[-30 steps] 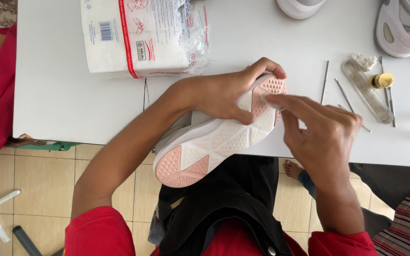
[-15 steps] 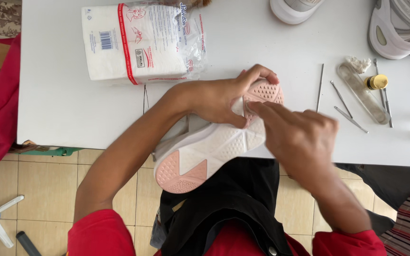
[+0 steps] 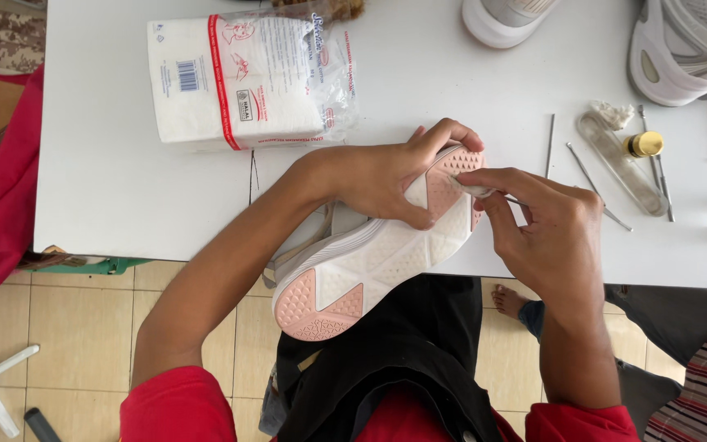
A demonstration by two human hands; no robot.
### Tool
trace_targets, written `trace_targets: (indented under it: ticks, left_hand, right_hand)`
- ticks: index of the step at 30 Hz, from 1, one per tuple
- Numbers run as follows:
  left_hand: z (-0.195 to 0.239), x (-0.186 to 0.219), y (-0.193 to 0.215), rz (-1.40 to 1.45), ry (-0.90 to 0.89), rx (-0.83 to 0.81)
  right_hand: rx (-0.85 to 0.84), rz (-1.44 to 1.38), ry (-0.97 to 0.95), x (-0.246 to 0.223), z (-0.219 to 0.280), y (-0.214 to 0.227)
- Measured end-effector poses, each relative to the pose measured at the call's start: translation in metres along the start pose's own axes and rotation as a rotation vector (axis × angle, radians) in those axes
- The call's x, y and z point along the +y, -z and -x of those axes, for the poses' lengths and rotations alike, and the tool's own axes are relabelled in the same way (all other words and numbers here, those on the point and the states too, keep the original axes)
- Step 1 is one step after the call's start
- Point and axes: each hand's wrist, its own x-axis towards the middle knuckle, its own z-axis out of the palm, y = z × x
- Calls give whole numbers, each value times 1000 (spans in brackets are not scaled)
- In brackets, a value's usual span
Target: The person cleans the sole of a white and pink sneaker using a cotton swab. They apply a clear liquid from a bottle onto the swab and rub the textured sole repeatedly.
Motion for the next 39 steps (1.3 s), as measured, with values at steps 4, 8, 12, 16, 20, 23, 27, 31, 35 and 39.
trace_targets:
  ticks: [4, 8, 12, 16, 20, 23, 27, 31, 35, 39]
  left_hand:
    - [0, 1, -1, -25, 28, 18]
    - [-1, -5, -3, -24, -13, 25]
    - [-4, -10, -4, -45, -70, 49]
    - [-3, -15, -3, -60, -76, 39]
    - [-1, 1, -2, -23, -1, 8]
    - [0, -3, -2, -70, -77, 14]
    - [-3, -6, -2, -30, -52, 14]
    - [-3, -9, -3, -36, -87, 31]
    - [-3, -13, -3, 77, -91, 22]
    - [-1, -2, -2, -9, -63, 37]
  right_hand:
    - [9, 120, 29, 0, 0, -3]
    - [-4, 165, 60, 4, 2, -6]
    - [46, 298, 184, 6, 4, -10]
    - [29, 422, 338, 1, 0, -1]
    - [3, 132, 158, 13, 0, 21]
    - [82, 45, 159, 17, 5, 17]
    - [31, 120, 77, 8, 10, 2]
    - [21, 171, 149, 12, 12, -8]
    - [43, 337, 354, 5, -2, -1]
    - [90, 507, 446, 14, -6, 23]
